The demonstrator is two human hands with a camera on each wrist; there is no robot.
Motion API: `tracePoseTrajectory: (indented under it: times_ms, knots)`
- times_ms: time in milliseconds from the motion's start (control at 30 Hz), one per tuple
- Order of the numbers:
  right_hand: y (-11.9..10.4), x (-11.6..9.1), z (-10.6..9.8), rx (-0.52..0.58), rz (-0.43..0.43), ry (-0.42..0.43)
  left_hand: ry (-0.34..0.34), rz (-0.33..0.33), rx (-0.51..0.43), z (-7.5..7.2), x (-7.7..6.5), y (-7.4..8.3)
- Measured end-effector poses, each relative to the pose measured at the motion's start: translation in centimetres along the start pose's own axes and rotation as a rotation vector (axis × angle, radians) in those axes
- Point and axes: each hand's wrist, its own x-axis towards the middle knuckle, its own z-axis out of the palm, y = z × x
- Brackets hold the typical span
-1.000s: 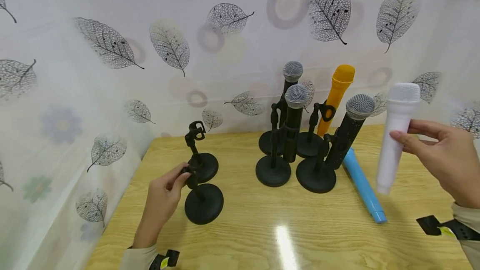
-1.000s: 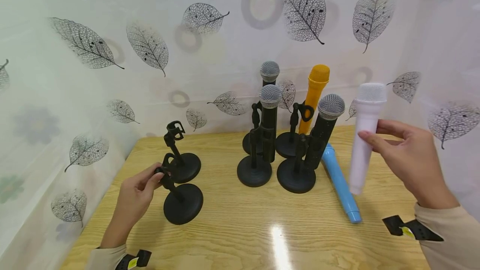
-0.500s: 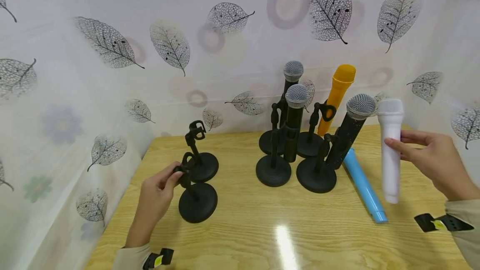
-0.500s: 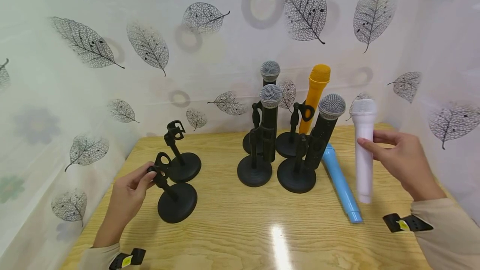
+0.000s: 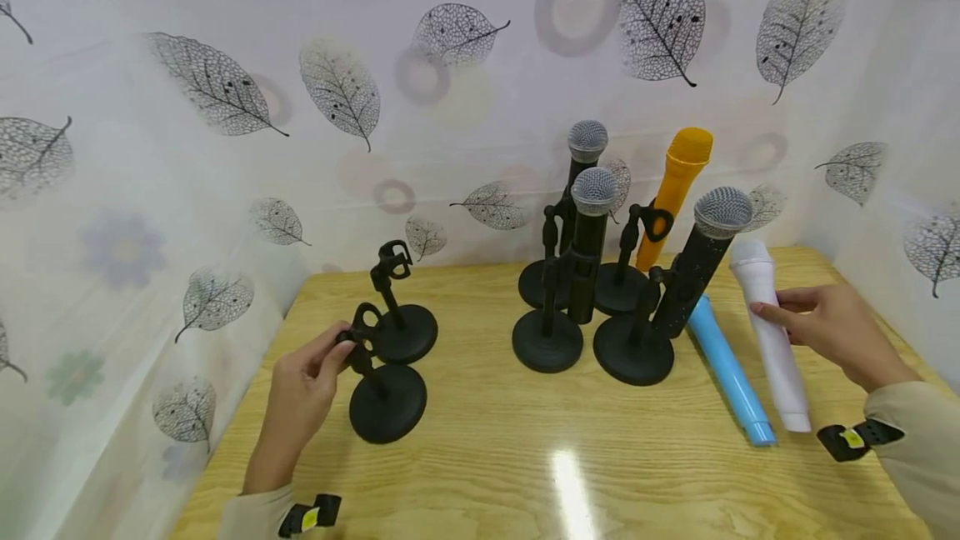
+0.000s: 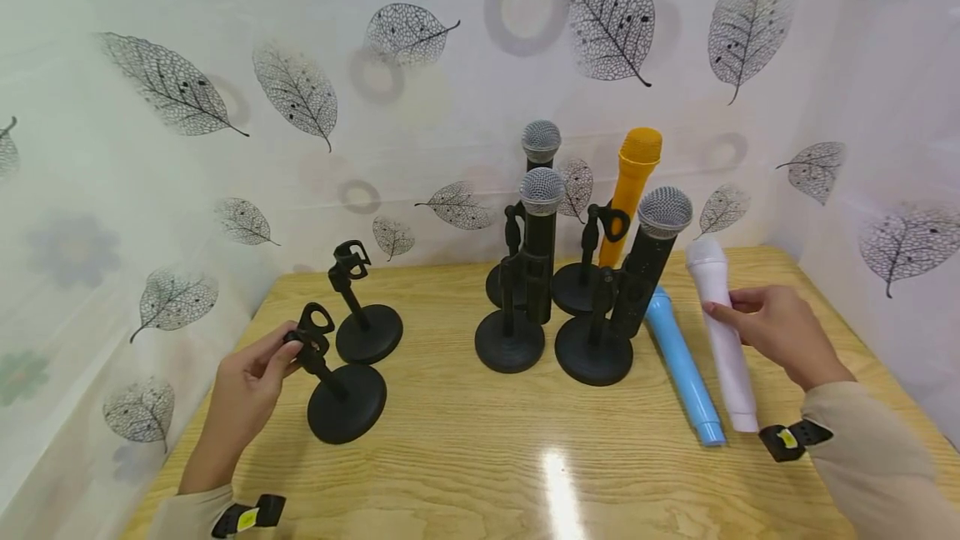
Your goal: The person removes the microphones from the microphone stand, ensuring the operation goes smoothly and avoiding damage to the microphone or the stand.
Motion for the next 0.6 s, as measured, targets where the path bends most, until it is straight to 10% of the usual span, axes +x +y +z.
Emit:
tracePoseTrajectory:
  times_ms: [600]
  knots:
    - [2.6,2.0,2.0,-0.004,0.049,-0.166,0.017,-0.036,-0.023,0.0,-0.2,0.2]
